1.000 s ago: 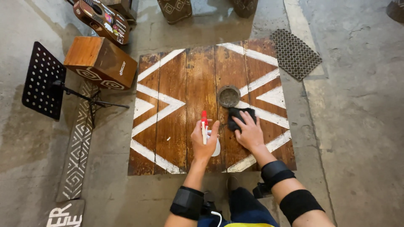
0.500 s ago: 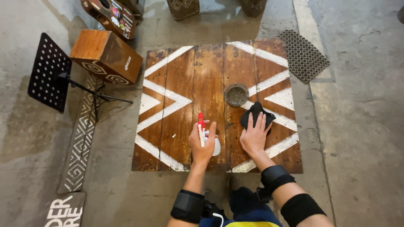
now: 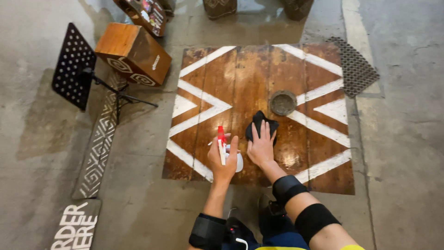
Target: The person places a wooden board on a bench, then sprays a liquid onto a patterned wooden table and wipes the surface with a black cloth. The person repeatedly sprays and wipes different areas of the table.
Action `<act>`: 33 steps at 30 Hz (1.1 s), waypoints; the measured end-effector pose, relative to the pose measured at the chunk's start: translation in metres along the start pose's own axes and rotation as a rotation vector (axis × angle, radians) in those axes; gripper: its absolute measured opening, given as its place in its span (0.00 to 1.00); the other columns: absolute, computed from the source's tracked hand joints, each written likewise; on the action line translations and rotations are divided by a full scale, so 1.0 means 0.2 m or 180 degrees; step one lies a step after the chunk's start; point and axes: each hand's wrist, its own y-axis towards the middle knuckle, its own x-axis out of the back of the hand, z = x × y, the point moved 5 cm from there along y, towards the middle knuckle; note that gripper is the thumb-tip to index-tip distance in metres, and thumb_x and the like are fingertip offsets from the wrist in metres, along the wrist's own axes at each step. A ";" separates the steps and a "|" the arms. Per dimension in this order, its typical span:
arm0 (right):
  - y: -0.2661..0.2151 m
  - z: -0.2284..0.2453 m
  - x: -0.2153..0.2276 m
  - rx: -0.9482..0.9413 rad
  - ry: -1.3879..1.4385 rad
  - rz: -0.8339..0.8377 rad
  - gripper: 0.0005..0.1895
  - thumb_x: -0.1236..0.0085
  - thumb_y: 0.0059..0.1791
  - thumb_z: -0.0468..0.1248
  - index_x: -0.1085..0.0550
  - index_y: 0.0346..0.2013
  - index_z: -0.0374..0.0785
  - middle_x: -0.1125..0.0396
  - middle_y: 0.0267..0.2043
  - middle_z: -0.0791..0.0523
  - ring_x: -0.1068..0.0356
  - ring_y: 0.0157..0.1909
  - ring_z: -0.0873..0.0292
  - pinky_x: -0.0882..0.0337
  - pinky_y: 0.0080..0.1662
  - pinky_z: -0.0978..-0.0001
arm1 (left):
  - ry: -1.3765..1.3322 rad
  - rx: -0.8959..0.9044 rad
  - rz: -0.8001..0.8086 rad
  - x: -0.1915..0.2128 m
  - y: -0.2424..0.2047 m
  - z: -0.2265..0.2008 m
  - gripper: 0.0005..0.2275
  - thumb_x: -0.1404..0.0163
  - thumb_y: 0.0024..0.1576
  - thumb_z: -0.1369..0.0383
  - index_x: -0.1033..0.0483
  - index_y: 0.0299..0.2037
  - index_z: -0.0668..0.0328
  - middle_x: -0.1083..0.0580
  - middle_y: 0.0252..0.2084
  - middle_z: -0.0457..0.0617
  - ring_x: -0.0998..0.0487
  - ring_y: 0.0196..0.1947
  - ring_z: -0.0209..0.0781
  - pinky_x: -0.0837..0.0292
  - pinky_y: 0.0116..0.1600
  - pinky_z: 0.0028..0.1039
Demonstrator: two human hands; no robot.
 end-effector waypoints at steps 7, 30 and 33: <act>-0.12 0.29 0.01 0.0561 0.0140 0.0671 0.38 0.48 0.47 0.42 0.41 0.72 0.45 0.57 0.78 0.42 0.63 0.79 0.42 0.65 0.72 0.37 | -0.0213 -0.0124 0.0099 0.16 -0.03 0.03 0.12 0.40 0.58 0.66 0.24 0.46 0.64 0.21 0.30 0.50 0.17 0.24 0.35 0.24 0.30 0.26; -0.21 -0.59 0.37 -0.0335 -0.1045 0.0595 0.40 0.49 0.49 0.53 0.48 0.75 0.62 0.61 0.81 0.56 0.64 0.81 0.54 0.67 0.73 0.38 | -0.0186 0.0102 0.0613 -0.33 -0.31 -0.12 0.14 0.41 0.57 0.64 0.24 0.46 0.66 0.21 0.31 0.48 0.18 0.22 0.36 0.23 0.28 0.26; -0.20 -0.75 0.44 -0.0506 -0.0964 0.0581 0.40 0.49 0.48 0.52 0.48 0.75 0.61 0.61 0.81 0.56 0.65 0.81 0.54 0.67 0.72 0.36 | -0.0131 0.0213 0.0654 -0.47 -0.35 -0.13 0.13 0.41 0.58 0.64 0.24 0.46 0.66 0.21 0.29 0.50 0.17 0.23 0.36 0.24 0.28 0.26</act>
